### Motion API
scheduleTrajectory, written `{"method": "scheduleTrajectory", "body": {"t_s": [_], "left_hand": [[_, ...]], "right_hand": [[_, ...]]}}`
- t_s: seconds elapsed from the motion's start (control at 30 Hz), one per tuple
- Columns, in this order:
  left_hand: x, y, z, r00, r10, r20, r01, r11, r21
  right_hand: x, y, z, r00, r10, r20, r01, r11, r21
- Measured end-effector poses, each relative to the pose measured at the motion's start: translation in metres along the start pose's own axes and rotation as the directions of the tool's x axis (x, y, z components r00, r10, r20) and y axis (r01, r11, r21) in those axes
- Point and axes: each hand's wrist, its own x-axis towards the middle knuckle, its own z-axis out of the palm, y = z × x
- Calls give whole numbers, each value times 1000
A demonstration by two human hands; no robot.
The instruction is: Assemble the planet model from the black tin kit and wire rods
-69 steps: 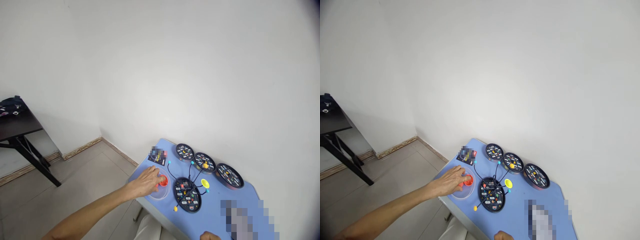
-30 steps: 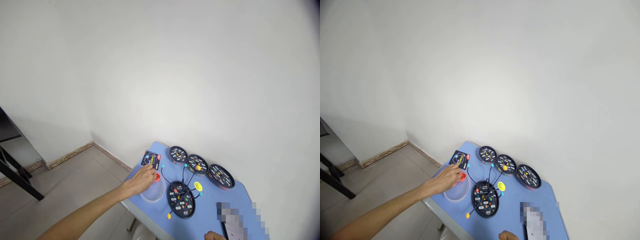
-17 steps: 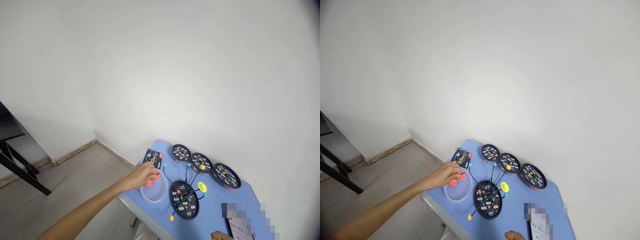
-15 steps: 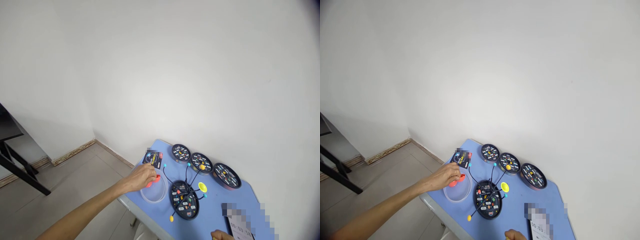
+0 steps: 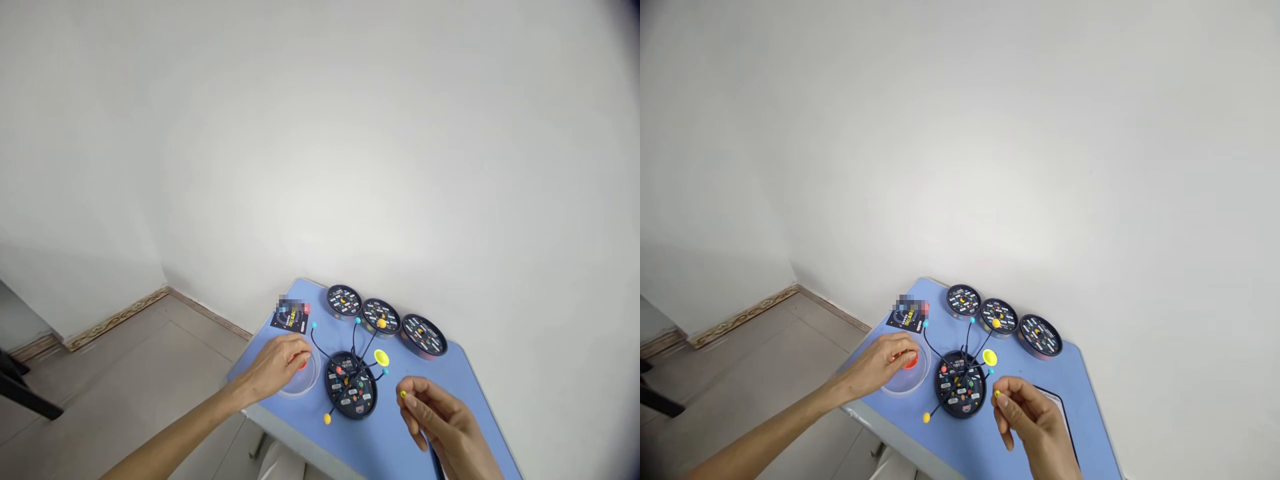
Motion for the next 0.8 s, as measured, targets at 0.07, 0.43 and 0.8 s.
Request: {"method": "scheduleTrajectory", "body": {"t_s": [0.07,0.43,0.8], "left_hand": [[6,10,7,999,-41,-36,35,988,-153],[44,18,48,990,-140,-7,115,839,-533],[53,25,70,964,-252,84,245,718,-652]], "right_hand": [[6,-5,4,999,10,45,-13,998,61],[45,-26,12,982,-59,177,59,998,10],[101,-30,23,898,-238,370,436,585,-684]]}}
